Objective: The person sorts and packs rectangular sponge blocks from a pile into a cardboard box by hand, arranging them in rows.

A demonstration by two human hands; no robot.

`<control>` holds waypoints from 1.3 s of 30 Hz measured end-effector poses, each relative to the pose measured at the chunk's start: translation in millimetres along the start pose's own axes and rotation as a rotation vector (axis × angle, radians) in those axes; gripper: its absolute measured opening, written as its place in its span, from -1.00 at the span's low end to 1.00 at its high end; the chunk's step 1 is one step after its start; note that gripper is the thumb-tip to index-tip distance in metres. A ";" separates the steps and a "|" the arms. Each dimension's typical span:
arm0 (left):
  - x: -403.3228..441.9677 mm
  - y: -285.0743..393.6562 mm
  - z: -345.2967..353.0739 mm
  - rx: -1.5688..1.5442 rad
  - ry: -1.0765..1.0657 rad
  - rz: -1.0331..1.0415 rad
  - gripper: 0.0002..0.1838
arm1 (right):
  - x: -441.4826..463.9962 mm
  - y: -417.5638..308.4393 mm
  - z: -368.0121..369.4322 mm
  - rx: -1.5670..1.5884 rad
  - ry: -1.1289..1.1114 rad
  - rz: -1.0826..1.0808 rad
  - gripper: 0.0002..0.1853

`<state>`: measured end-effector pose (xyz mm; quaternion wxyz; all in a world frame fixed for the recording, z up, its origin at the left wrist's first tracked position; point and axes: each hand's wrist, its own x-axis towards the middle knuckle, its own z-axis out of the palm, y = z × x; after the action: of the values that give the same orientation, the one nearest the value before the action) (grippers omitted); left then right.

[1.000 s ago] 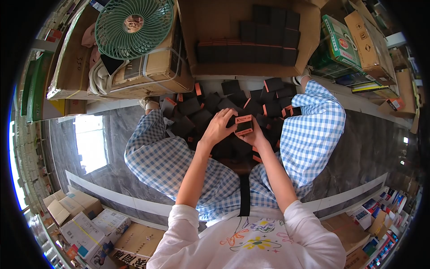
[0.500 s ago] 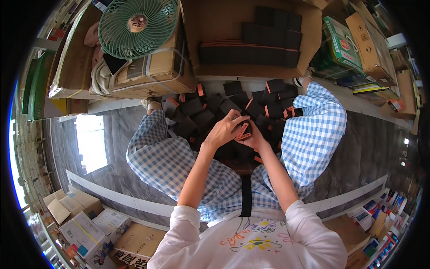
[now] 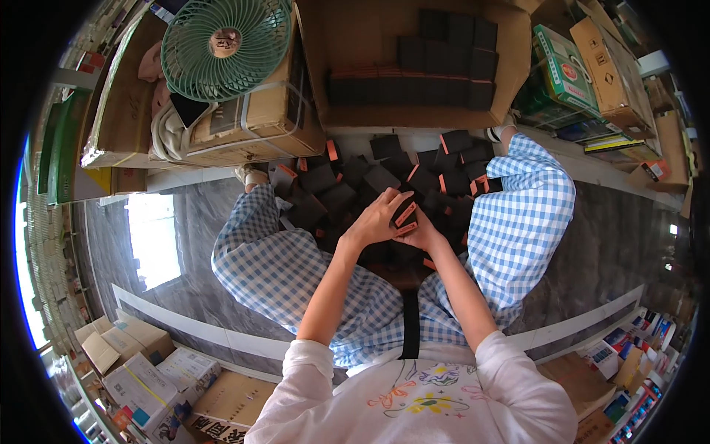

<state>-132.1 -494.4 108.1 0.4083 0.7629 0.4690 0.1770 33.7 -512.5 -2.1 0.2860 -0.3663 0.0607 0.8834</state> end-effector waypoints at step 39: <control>-1.4 -3.4 -3.1 -0.127 0.114 0.016 -0.30 | -3.4 -13.1 6.6 0.128 -0.027 -0.032 -0.45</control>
<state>-136.8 -493.5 107.4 0.4271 0.7278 0.4732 0.2532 38.8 -501.1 6.3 0.3235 -0.3364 0.1073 0.8779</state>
